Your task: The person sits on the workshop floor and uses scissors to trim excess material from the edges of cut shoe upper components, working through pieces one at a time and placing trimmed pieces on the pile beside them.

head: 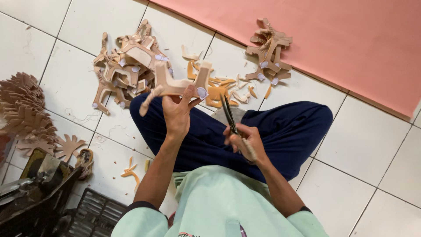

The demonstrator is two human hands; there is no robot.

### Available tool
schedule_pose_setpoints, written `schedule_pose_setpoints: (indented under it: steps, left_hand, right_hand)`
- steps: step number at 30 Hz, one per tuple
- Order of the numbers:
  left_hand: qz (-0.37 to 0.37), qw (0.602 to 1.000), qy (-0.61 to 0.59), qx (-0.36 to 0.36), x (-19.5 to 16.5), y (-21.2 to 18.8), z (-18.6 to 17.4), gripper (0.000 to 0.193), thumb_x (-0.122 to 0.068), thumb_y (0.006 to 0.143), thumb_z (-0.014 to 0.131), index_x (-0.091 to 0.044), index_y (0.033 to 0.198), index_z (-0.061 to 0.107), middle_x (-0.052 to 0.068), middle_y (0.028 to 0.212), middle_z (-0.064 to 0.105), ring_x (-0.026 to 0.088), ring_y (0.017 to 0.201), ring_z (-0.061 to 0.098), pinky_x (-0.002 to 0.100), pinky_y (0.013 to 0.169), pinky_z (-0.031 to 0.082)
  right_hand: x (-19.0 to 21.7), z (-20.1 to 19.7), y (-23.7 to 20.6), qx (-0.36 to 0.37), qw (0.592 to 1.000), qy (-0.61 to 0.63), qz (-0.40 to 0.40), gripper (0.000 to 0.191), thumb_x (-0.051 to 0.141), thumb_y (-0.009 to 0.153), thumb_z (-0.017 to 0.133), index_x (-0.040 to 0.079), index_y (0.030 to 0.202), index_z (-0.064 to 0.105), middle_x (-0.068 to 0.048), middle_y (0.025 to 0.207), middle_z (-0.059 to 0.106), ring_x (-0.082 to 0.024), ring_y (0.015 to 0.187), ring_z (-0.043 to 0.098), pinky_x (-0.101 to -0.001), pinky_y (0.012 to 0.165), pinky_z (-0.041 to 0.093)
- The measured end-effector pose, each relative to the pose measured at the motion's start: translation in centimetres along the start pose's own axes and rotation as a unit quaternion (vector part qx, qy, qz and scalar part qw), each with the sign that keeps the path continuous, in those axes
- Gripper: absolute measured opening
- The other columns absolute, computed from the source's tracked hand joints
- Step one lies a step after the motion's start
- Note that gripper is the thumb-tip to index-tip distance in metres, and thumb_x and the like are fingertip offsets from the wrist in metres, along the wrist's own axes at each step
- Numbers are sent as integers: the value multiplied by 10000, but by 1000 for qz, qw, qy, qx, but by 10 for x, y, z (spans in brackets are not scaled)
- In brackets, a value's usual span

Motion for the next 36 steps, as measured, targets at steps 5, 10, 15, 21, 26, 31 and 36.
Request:
schedule_pose_setpoints:
  steps: [5,10,15,21,26,31,36]
  left_hand:
    - [5,997,68,28,-26,-1,13,407,-86,970,713,18,1292,487,139,1113,695,182,937,739,357,738,697]
    - [6,981,190,45,-44,-3,22,397,-90,991,711,44,1308,514,176,1114,713,195,863,723,342,712,649]
    - [34,990,119,69,-47,-4,35,388,-69,1000,702,50,1259,439,190,1189,659,236,1042,734,368,800,656]
    - [24,995,79,48,-43,-5,45,404,-52,979,694,45,1260,420,189,1195,624,251,1041,717,378,805,682]
    - [4,996,77,52,-33,-4,39,367,-54,995,690,47,1248,444,192,1157,666,233,1008,727,377,801,697]
    - [-7,999,35,30,-18,5,33,357,-102,1018,654,28,1280,449,160,1140,664,215,961,715,380,782,693]
    - [-47,996,-76,5,-1,6,43,401,-79,1020,616,-25,1377,441,114,1138,655,188,969,701,338,803,645]
  right_hand:
    - [-1,-8,-5,54,998,8,-19,648,607,967,609,-35,993,690,9,650,568,-37,493,520,-192,458,411]
    - [16,-3,-6,35,999,-30,5,561,550,899,724,-2,997,713,14,700,606,-50,532,549,-207,463,454]
    - [48,1,0,-183,847,-440,-235,556,376,681,964,28,1019,692,-59,775,626,-173,567,609,-298,519,497]
    - [56,-8,14,-222,757,-536,-300,574,416,676,983,64,1036,707,-51,817,661,-205,603,664,-328,532,546]
    - [39,-16,18,-222,734,-559,-315,593,450,676,986,53,1022,712,-67,784,654,-192,570,649,-320,505,538]
    - [15,-26,22,-167,901,-347,-202,521,476,832,883,36,1051,710,-22,833,678,-96,655,625,-232,588,510]
    - [3,-11,11,25,999,9,21,705,666,909,610,-21,1033,711,8,707,609,-43,522,542,-191,445,440]
Point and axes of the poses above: each hand's wrist, its own y-axis towards the middle knuckle, its own z-axis out of the palm, x = y × z, the point moved 2 cm from there along y, towards the middle knuckle
